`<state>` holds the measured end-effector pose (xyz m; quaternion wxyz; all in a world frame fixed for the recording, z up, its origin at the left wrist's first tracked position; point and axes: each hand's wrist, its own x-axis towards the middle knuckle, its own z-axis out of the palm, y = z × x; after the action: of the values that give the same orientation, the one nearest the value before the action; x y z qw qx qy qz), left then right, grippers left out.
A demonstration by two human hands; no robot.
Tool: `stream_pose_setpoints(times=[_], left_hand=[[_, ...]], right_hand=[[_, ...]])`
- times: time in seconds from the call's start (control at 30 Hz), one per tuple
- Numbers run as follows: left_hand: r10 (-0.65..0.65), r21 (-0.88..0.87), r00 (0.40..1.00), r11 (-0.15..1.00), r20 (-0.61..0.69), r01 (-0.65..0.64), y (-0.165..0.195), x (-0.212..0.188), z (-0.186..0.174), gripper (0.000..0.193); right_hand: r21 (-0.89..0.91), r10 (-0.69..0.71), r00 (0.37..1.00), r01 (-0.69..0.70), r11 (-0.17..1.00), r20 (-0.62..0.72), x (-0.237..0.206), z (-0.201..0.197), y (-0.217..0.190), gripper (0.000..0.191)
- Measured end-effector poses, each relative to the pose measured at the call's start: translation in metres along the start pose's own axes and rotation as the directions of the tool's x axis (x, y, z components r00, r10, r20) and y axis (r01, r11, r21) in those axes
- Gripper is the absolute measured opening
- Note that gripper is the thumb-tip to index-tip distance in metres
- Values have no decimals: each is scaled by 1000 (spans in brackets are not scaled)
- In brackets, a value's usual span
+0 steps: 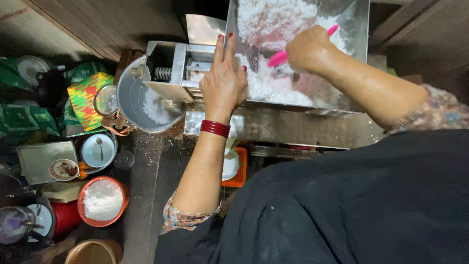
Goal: The person grates coconut with a manual grating machine, pressing the grated coconut down in a metal tray with a pink spatula. They then hold a strainer over a green jug and press the grated coconut with the spatula to squeeze coconut milk into the jug.
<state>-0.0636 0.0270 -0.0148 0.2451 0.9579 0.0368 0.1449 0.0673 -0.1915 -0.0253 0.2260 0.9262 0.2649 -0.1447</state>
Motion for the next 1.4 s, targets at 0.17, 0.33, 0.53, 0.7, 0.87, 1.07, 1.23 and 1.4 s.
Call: stream_pose_setpoints(times=[0.17,0.33,0.53,0.7,0.87,1.07,1.23,1.4], left_hand=[[-31,7,999,1000,45,30,0,-1,1,80],[34,-14,998,999,-47,-35,-3,0,3,82],[-16,5,999,1000,29,16,-1,1,3,82],[11,20,1000,1000,-10,-11,0,0,3,81],[32,5,999,999,-31,-32,-2,1,5,81],[7,26,1000,1000,-3,-6,-1,1,4,82],[-13,23,1000,1000,21,13,-1,0,5,79],[35,12,999,999,-26,-35,-2,-1,6,81]], right_hand=[[-110,-172,984,165,980,-55,7,9,-28,31],[-98,-45,999,48,994,25,-9,-33,-3,23],[-314,9,987,42,948,159,-57,-53,23,28],[-203,-181,982,187,961,51,-29,1,-5,25],[-54,-122,992,122,991,18,-10,20,-14,30],[-119,-32,999,29,992,-19,-29,-18,24,23],[-271,-163,986,163,949,21,-33,14,2,24],[65,-111,991,105,992,82,-13,33,-24,33]])
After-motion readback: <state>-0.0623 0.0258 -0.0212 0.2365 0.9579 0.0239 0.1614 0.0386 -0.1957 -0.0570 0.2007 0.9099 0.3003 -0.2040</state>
